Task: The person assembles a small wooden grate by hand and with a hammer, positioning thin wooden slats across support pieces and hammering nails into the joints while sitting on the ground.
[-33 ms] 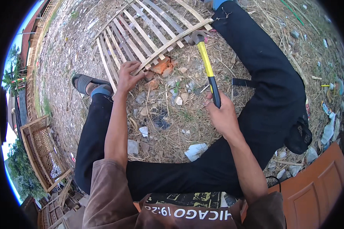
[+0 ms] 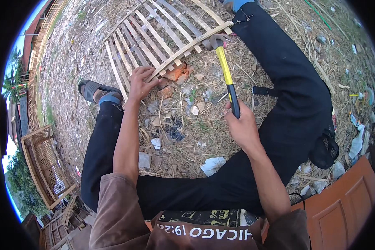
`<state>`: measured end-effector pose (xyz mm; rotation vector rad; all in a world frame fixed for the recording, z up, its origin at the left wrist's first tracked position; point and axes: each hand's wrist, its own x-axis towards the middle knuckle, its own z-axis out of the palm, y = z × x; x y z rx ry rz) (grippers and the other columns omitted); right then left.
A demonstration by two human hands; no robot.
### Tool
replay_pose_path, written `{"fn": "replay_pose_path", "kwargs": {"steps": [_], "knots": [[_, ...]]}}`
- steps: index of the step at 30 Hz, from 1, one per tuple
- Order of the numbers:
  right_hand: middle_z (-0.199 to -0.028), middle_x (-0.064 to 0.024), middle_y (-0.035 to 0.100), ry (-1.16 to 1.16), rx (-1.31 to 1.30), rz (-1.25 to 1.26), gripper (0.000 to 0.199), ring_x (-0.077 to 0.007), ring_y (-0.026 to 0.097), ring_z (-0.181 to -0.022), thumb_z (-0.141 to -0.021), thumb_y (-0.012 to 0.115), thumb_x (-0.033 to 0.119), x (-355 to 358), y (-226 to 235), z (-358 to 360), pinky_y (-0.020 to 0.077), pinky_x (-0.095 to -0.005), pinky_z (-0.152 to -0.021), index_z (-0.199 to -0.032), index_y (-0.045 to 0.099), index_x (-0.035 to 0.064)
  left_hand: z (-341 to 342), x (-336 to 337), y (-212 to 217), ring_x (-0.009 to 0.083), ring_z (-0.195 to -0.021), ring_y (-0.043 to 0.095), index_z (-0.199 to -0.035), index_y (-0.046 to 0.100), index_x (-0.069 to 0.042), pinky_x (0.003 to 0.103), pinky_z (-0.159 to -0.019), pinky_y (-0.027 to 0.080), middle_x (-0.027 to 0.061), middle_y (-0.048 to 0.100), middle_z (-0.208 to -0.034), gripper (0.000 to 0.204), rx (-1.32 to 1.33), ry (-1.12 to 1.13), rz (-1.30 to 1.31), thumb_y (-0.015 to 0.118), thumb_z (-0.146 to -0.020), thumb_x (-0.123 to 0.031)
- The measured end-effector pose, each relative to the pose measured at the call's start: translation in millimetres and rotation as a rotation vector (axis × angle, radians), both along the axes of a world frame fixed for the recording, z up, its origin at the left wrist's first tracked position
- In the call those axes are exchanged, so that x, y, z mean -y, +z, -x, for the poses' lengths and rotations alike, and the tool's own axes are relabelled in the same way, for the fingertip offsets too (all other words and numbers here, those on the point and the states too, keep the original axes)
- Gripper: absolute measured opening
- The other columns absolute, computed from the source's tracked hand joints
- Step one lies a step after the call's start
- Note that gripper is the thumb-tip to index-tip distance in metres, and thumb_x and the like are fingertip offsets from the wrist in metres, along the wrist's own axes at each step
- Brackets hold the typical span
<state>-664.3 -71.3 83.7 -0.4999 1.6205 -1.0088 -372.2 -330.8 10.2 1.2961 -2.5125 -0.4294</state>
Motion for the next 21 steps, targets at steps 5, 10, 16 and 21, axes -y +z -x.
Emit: {"fn": "replay_pose_path", "kwargs": {"steps": [5, 10, 16, 21], "knots": [[-0.064, 0.0044, 0.046, 0.003, 0.02, 0.008, 0.007, -0.0046, 0.042, -0.051, -0.092, 0.059, 0.007, -1, 1, -4, 0.0328, -0.0264, -0.046, -0.098, 0.057, 0.0049, 19, -17, -9, 0.0303, -0.119, 0.05, -0.104, 0.077, -0.012, 0.048, -0.106, 0.033, -0.0006, 0.067, -0.118, 0.046, -0.016, 0.011, 0.069, 0.083, -0.07, -0.043], [-0.063, 0.0044, 0.047, 0.036, -0.009, 0.041, 0.007, -0.0044, 0.042, -0.048, -0.092, 0.059, 0.007, -4, 3, -10, 0.0333, -0.025, -0.045, -0.099, 0.056, 0.0049, 23, -27, -4, 0.0288, -0.117, 0.051, -0.107, 0.076, -0.012, 0.045, -0.105, 0.036, -0.0001, 0.067, -0.117, 0.046, -0.013, 0.028, 0.122, 0.084, -0.07, -0.039], [-0.062, 0.005, 0.045, 0.032, 0.032, 0.002, 0.011, -0.0045, 0.042, -0.046, -0.093, 0.058, 0.007, -3, 25, -25, 0.0329, -0.0238, -0.042, -0.103, 0.054, 0.0052, 18, -26, -17, 0.0273, -0.119, 0.052, -0.108, 0.076, -0.012, 0.045, -0.105, 0.036, -0.0009, 0.067, -0.12, 0.048, -0.078, 0.073, 0.117, 0.082, -0.072, -0.044], [-0.063, 0.0054, 0.044, 0.043, 0.013, 0.042, 0.009, -0.0039, 0.041, -0.046, -0.094, 0.057, 0.006, -15, 45, -36, 0.0329, -0.0229, -0.041, -0.103, 0.054, 0.0063, 28, -32, -14, 0.027, -0.125, 0.05, -0.112, 0.073, -0.014, 0.046, -0.107, 0.037, -0.0021, 0.064, -0.124, 0.048, -0.001, 0.1, 0.087, 0.079, -0.076, -0.045]]}}
